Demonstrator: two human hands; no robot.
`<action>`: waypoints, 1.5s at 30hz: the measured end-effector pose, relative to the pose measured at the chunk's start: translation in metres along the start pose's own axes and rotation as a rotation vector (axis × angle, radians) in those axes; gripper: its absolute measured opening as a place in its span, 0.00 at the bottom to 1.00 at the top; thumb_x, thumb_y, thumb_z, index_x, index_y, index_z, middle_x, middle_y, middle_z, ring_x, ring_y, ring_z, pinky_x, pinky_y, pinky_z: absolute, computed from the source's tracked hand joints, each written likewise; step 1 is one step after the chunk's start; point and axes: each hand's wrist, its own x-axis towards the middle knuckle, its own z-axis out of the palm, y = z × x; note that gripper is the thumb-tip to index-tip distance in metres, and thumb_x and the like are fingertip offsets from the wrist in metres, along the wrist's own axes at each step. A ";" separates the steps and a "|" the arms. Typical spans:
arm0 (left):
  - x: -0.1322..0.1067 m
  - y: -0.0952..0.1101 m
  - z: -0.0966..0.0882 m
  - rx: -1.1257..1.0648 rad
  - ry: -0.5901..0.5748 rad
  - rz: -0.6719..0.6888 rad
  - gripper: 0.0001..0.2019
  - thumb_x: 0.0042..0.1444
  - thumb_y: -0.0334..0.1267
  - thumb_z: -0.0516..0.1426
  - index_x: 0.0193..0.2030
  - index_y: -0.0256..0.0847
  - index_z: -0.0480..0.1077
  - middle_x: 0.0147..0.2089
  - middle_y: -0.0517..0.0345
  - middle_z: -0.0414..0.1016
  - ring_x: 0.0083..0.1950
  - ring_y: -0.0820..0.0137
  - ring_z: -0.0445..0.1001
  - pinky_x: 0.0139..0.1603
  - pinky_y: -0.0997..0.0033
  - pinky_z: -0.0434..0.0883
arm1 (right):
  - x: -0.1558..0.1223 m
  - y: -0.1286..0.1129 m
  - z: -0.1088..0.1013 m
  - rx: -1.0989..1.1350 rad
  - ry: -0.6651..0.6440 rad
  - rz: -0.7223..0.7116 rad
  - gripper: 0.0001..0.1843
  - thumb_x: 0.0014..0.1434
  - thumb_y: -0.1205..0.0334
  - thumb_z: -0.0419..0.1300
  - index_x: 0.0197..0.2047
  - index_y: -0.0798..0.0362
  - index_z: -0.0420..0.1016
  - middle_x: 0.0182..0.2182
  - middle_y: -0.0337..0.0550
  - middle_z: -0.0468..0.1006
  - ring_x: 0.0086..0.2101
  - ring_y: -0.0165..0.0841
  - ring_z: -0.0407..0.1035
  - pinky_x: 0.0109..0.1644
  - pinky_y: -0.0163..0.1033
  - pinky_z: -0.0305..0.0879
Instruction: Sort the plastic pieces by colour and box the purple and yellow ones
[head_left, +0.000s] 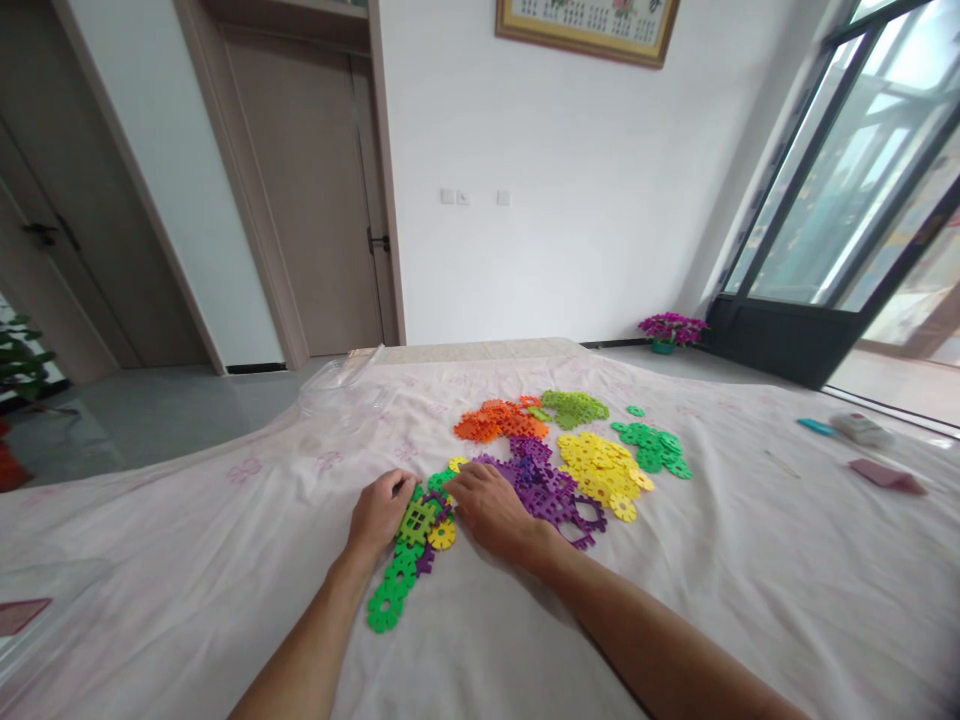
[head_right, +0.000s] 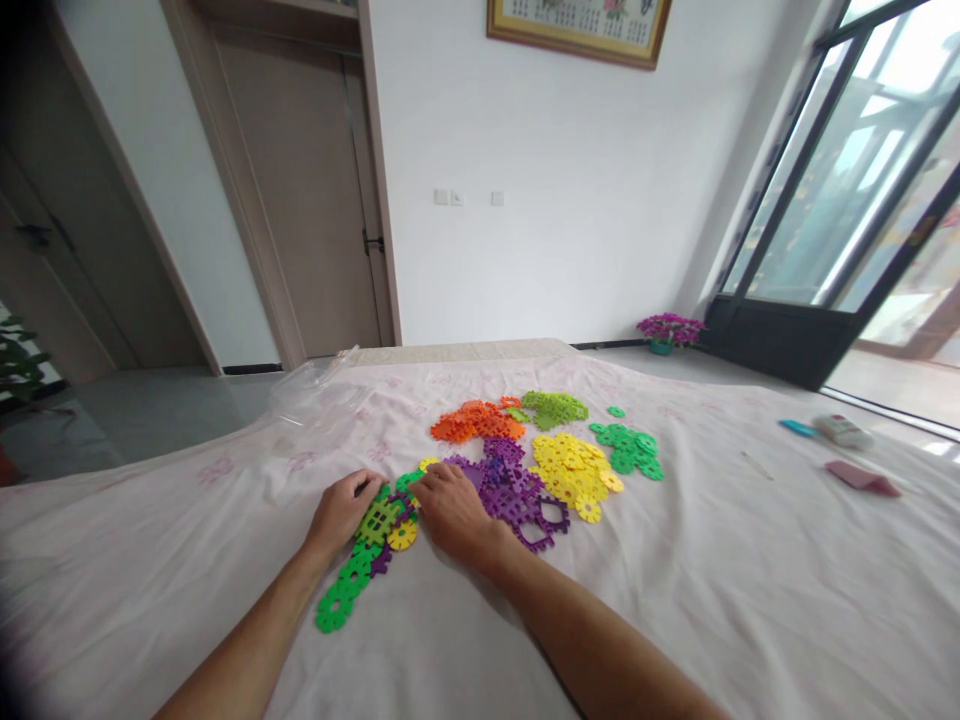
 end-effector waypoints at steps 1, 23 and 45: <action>0.000 0.000 0.000 -0.001 0.001 -0.002 0.14 0.60 0.46 0.52 0.38 0.46 0.77 0.42 0.61 0.81 0.45 0.68 0.76 0.46 0.75 0.65 | 0.000 0.000 0.000 -0.014 0.005 0.006 0.10 0.64 0.66 0.57 0.49 0.51 0.73 0.44 0.45 0.77 0.50 0.39 0.62 0.55 0.41 0.55; 0.000 0.001 0.000 0.011 -0.008 0.005 0.13 0.60 0.45 0.51 0.39 0.46 0.76 0.44 0.61 0.81 0.46 0.68 0.76 0.47 0.74 0.65 | -0.002 0.012 0.007 -0.079 -0.016 0.074 0.08 0.66 0.66 0.54 0.40 0.52 0.75 0.40 0.46 0.76 0.46 0.38 0.62 0.52 0.41 0.56; -0.002 0.004 -0.001 0.014 -0.009 0.006 0.13 0.60 0.46 0.52 0.38 0.47 0.76 0.43 0.62 0.81 0.46 0.68 0.77 0.46 0.75 0.66 | -0.008 0.009 0.006 0.009 0.031 0.075 0.14 0.65 0.68 0.53 0.53 0.50 0.72 0.43 0.46 0.74 0.48 0.37 0.62 0.54 0.41 0.55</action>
